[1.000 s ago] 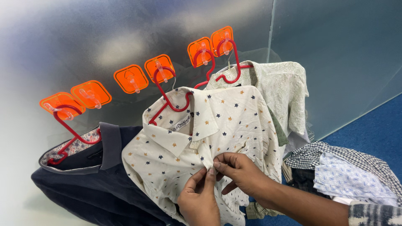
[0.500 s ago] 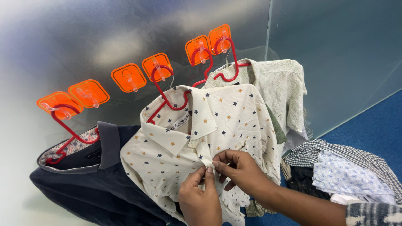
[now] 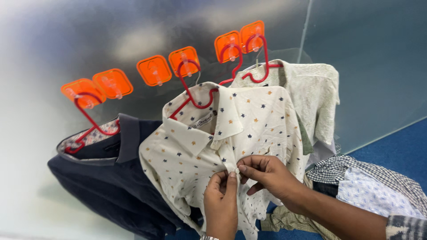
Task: The person hangs several shirts on plastic hangers and places them on wall-mounted hooks. They handle a white shirt with star patterns, a light blue floral shirt, and a checkered shirt, buttoning each one before hanging it.
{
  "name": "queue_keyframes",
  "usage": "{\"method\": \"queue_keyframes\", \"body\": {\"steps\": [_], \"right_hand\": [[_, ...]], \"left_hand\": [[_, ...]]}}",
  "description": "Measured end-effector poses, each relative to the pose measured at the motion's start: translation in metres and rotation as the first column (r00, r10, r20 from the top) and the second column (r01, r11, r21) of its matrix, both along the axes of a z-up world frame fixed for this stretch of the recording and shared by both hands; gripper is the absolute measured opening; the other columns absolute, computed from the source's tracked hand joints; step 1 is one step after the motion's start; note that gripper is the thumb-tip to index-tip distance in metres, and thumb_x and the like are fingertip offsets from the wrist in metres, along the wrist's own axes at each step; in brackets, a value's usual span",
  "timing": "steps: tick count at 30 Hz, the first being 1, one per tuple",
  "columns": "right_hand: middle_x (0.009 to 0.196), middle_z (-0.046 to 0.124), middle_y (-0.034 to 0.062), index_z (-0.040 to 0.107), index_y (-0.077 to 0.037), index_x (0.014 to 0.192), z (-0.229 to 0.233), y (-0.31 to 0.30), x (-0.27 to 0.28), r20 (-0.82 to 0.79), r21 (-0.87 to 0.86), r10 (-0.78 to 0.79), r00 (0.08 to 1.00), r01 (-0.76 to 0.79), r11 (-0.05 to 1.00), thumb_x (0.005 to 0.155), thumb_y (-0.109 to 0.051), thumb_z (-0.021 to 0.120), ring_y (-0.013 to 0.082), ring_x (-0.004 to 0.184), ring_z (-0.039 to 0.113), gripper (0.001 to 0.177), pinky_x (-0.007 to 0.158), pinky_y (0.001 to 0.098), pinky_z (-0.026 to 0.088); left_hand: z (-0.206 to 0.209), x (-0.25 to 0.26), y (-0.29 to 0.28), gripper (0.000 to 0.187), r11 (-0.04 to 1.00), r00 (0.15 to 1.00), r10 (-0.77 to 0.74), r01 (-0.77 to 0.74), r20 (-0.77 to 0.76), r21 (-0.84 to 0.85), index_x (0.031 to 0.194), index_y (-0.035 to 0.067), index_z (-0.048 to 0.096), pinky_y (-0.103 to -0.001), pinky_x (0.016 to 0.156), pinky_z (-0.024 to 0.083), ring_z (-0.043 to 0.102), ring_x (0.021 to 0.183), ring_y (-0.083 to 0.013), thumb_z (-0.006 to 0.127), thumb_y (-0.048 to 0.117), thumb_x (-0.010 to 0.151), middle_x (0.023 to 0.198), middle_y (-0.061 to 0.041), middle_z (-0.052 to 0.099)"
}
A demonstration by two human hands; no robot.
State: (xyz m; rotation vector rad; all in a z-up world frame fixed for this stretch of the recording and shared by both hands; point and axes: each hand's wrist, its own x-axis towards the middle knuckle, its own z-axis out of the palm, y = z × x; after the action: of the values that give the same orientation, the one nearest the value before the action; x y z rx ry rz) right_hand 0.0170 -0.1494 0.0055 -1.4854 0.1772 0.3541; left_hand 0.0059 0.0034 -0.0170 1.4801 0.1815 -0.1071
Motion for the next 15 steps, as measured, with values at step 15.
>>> {"method": "queue_keyframes", "body": {"steps": [15], "right_hand": [[0.094, 0.073, 0.0026, 0.073, -0.002, 0.110, -0.038, -0.010, -0.012, 0.000, -0.213, 0.105, 0.994, -0.102, 0.972, 0.093, -0.019, 0.073, 0.0093, 0.086, 0.062, 0.024, 0.080, 0.0280, 0.050]], "left_hand": [[-0.052, -0.018, 0.006, 0.043, 0.995, 0.990, -0.055, 0.065, -0.130, 0.074, 0.126, 0.000, 0.071, -0.035, 0.092, 0.057, 0.075, 0.106, -0.0241, 0.073, 0.025, 0.091, 0.116, -0.016, 0.080]]}}
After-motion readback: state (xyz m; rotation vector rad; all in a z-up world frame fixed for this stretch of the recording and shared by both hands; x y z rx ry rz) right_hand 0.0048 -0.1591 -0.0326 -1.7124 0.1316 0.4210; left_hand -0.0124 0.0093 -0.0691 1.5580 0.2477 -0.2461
